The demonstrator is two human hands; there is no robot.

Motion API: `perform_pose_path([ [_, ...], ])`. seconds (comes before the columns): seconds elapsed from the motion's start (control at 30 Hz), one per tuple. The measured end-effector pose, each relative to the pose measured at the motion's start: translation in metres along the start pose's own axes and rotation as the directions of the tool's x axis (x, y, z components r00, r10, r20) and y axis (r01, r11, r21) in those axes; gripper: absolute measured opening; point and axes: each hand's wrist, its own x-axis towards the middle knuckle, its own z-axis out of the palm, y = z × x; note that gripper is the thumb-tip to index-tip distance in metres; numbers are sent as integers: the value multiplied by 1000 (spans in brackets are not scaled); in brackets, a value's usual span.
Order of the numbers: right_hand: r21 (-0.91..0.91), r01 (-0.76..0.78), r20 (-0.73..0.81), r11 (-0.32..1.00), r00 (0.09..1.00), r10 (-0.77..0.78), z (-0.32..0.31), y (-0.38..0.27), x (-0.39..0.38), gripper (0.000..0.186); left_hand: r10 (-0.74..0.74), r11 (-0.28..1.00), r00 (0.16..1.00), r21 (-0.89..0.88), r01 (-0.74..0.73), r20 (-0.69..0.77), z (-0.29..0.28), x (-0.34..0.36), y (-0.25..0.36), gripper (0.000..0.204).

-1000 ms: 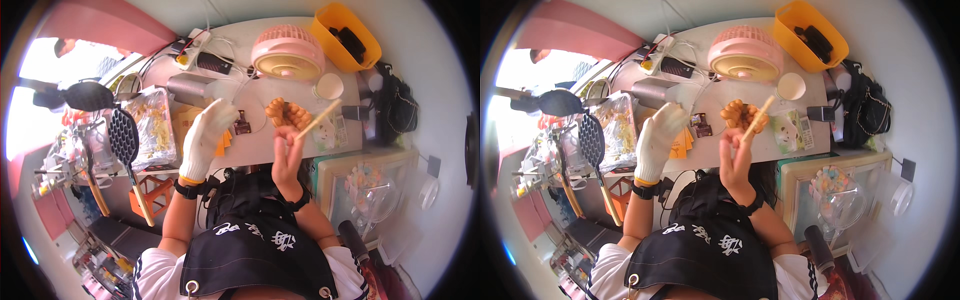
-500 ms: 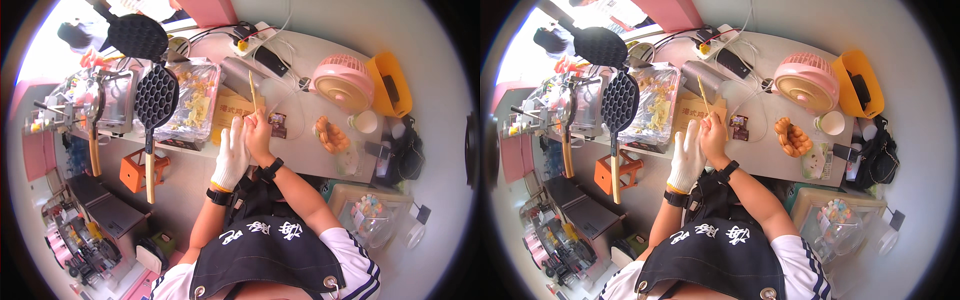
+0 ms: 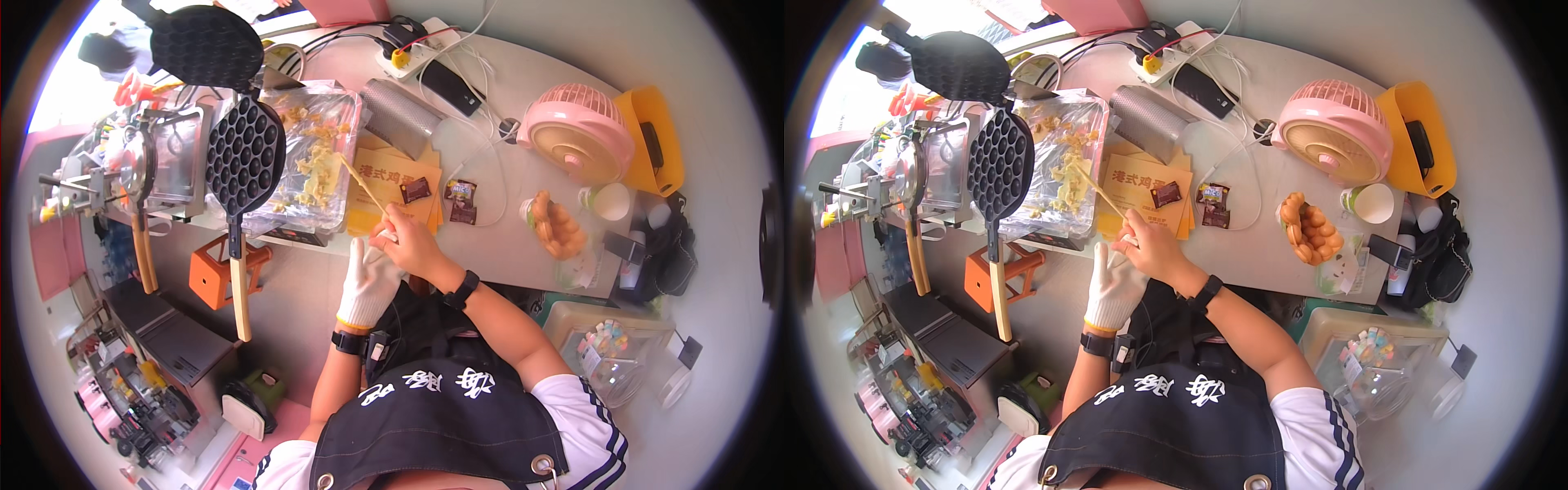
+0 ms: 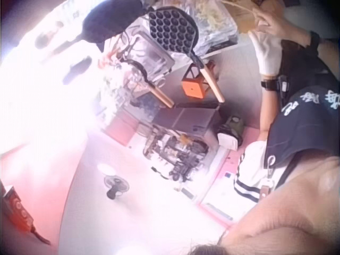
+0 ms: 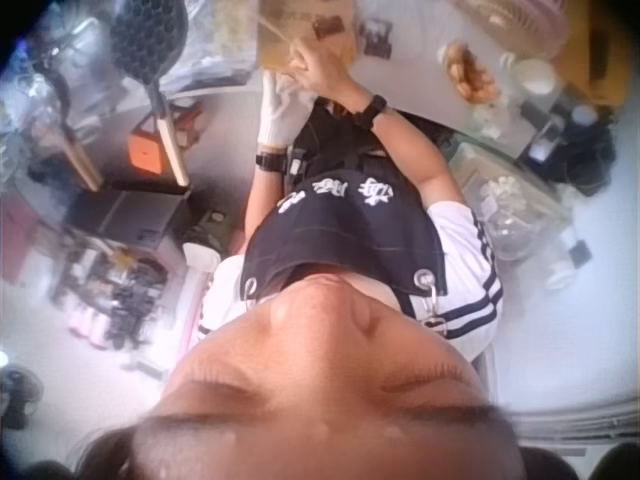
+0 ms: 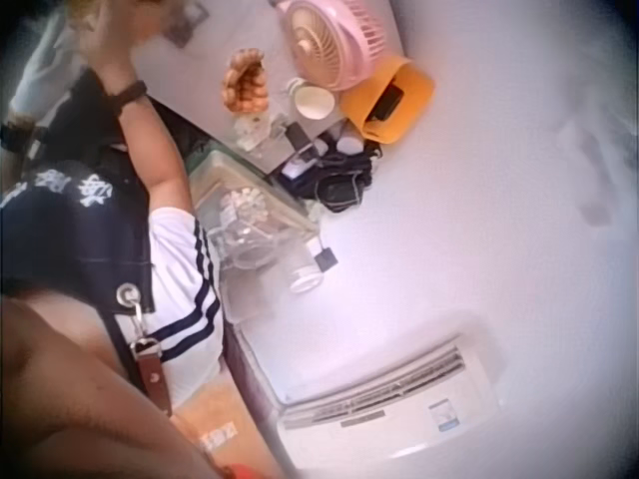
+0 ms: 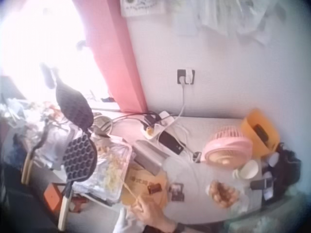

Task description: Preparing a bubble waffle dessert with ice cream and toppings in a dessert shop.

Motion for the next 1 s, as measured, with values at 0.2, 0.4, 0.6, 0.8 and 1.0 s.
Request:
perform_pose_path([
  [0.2, 10, -213, -352, 977, 914, 203, -9, 21, 8, 13, 142, 880, 990, 461, -119, -16, -31, 24, 9, 45],
  [0.4, -30, 10, -378, 999, 925, -21, 8, 23, 14, 11, 176, 458, 902, 779, -429, 393, 14, -17, -5, 61],
  [0.6, -130, 13, -385, 991, 921, -63, 3, 39, 14, 11, 262, 938, 945, 177, -298, 197, -22, -1, -13, 62],
  [0.8, -132, -51, -453, 990, 891, -14, -16, 50, 42, 11, -63, -892, 905, -431, 138, 420, 26, -56, -28, 63],
  [1.0, -19, -9, -330, 1000, 944, 2, -27, 62, 45, 12, -174, -976, 726, -213, -39, 665, 70, -23, -24, 41],
])
